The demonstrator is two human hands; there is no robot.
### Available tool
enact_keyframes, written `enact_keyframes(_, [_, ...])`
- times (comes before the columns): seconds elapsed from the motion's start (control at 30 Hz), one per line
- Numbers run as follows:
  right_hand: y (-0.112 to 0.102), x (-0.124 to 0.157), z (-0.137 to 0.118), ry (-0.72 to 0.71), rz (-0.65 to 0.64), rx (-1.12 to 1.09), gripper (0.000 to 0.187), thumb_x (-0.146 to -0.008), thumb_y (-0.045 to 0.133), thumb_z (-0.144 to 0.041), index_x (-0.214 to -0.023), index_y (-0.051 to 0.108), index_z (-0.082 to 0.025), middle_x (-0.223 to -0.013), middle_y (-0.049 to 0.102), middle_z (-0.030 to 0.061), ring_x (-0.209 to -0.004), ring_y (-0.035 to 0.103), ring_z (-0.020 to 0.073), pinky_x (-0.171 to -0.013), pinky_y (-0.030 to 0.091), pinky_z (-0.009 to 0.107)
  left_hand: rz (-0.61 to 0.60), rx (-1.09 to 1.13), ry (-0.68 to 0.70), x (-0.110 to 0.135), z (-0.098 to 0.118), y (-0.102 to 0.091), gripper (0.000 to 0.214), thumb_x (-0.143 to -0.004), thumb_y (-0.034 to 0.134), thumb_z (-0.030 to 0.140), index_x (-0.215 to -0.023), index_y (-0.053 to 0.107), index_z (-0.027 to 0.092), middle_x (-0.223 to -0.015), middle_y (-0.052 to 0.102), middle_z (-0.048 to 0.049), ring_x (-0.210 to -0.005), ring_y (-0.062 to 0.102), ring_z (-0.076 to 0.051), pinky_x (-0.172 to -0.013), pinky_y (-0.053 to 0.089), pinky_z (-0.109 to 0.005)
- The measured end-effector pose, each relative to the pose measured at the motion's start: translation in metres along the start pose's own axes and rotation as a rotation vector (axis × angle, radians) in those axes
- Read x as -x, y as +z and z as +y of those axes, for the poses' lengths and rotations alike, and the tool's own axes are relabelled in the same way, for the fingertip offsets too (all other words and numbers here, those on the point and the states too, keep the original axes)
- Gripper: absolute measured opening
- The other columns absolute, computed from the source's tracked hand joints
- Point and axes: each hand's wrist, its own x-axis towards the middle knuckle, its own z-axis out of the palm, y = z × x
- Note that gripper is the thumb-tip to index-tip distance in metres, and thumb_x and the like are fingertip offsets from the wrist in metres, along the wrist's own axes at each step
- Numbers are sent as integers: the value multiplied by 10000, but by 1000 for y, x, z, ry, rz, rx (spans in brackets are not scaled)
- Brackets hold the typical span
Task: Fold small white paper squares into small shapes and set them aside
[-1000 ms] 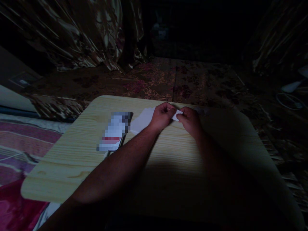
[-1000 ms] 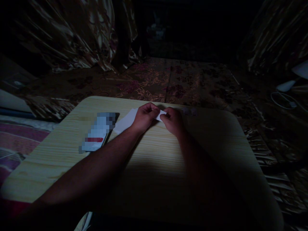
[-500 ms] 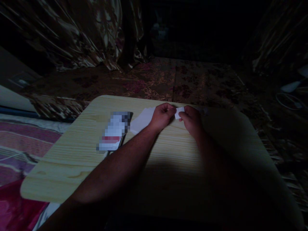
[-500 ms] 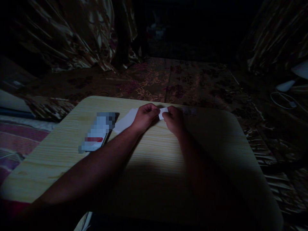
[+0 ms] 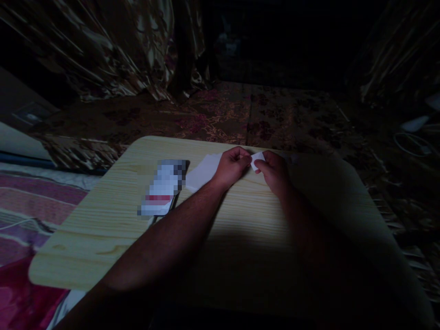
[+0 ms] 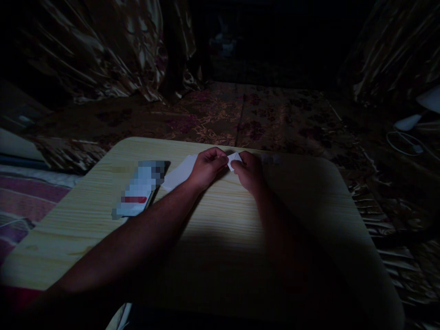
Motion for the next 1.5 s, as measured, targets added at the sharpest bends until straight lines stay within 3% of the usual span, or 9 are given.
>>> enact_keyframes(0.53, [-1,3,-2,-60,-90,104,110,-742,619,-293,-730,617,-183,-613,565,-29,-589,499,134,-546,316,273,-67,-58,18,2,4,-1,161,-728,698,297,-706,626,154,-659,587,16,-591,454,-93,-579,350,-245])
enact_keyframes(0.93, [-1,2,2,-90,-59,137,132,-764,639,-311,-724,620,-187,-609,569,-29,-585,487,130,-546,313,272,1,-81,15,1,6,2,107,-706,673,260,-699,632,161,-647,595,12,-603,479,-105,-592,375,-248])
enact_keyframes(1.5, [2,4,-4,-88,-71,162,130,-747,630,-298,-687,594,-188,-604,553,-37,-571,463,118,-539,317,264,-44,-1,-8,0,5,-1,59,-655,654,195,-668,605,163,-607,547,26,-557,421,-93,-558,321,-242])
